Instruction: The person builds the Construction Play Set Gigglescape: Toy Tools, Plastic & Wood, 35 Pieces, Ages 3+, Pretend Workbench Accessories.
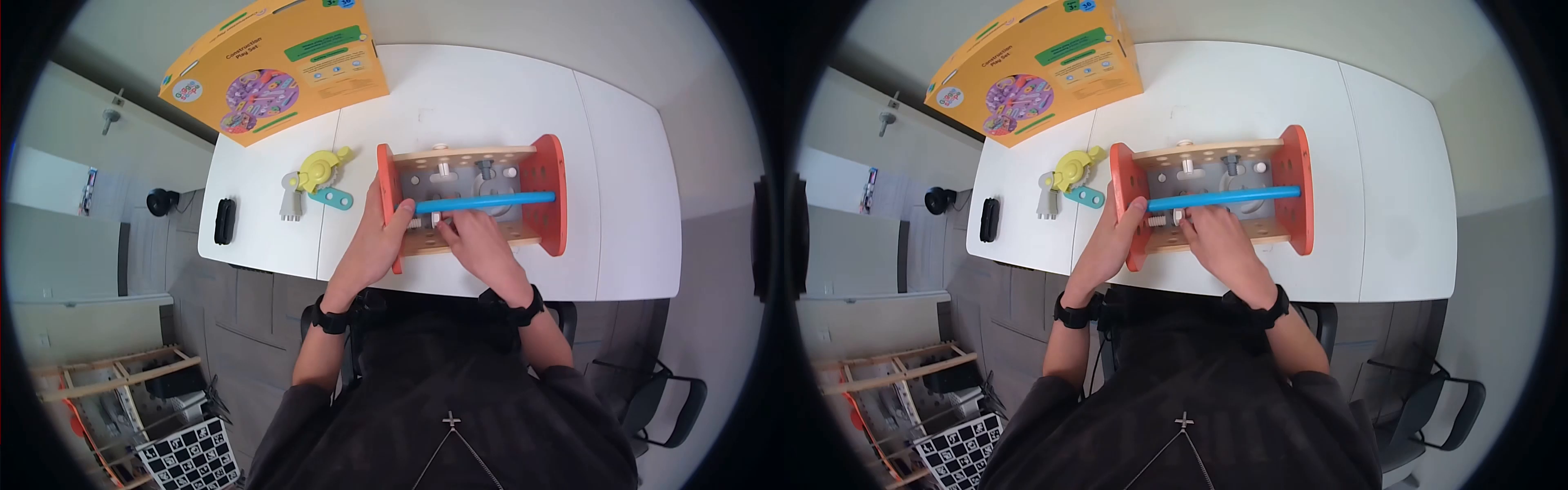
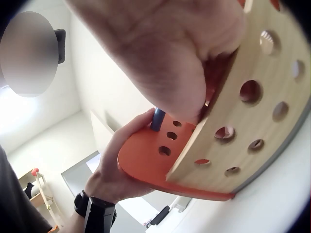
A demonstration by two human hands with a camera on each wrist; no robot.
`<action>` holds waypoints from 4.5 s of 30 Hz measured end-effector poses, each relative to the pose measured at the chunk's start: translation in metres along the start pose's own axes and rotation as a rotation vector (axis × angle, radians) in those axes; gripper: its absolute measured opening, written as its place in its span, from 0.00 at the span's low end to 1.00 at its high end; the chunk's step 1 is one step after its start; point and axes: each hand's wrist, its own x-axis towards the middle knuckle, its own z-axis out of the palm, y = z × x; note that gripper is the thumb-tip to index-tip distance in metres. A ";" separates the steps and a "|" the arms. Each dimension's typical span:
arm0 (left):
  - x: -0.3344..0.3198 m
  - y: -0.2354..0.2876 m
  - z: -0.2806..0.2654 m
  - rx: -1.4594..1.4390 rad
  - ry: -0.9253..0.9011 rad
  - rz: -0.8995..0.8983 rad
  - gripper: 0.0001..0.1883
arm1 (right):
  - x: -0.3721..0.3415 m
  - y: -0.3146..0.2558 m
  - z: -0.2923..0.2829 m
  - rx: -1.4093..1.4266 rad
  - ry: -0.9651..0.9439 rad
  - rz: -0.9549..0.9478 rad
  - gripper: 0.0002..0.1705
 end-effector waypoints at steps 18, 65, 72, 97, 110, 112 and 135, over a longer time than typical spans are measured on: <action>-0.017 0.013 0.003 -0.075 -0.002 0.054 0.39 | 0.032 0.009 0.020 -0.010 -0.178 -0.140 0.13; 0.000 -0.003 0.003 -0.025 0.019 0.046 0.35 | 0.052 0.029 0.026 0.101 -0.292 -0.206 0.19; 0.003 -0.005 0.004 -0.008 0.054 0.085 0.42 | 0.061 0.030 0.032 0.168 -0.360 -0.022 0.21; 0.002 -0.003 0.003 -0.026 0.040 0.036 0.40 | 0.057 0.021 0.027 0.043 -0.352 -0.077 0.31; 0.002 0.001 0.001 0.009 0.035 0.040 0.41 | 0.052 0.019 0.024 0.116 -0.348 -0.183 0.32; 0.004 -0.003 0.003 0.028 0.065 0.074 0.41 | 0.055 0.020 0.024 0.071 -0.405 -0.162 0.31; 0.003 -0.005 0.004 0.042 0.095 0.111 0.40 | 0.062 0.034 0.035 0.095 -0.412 -0.139 0.32</action>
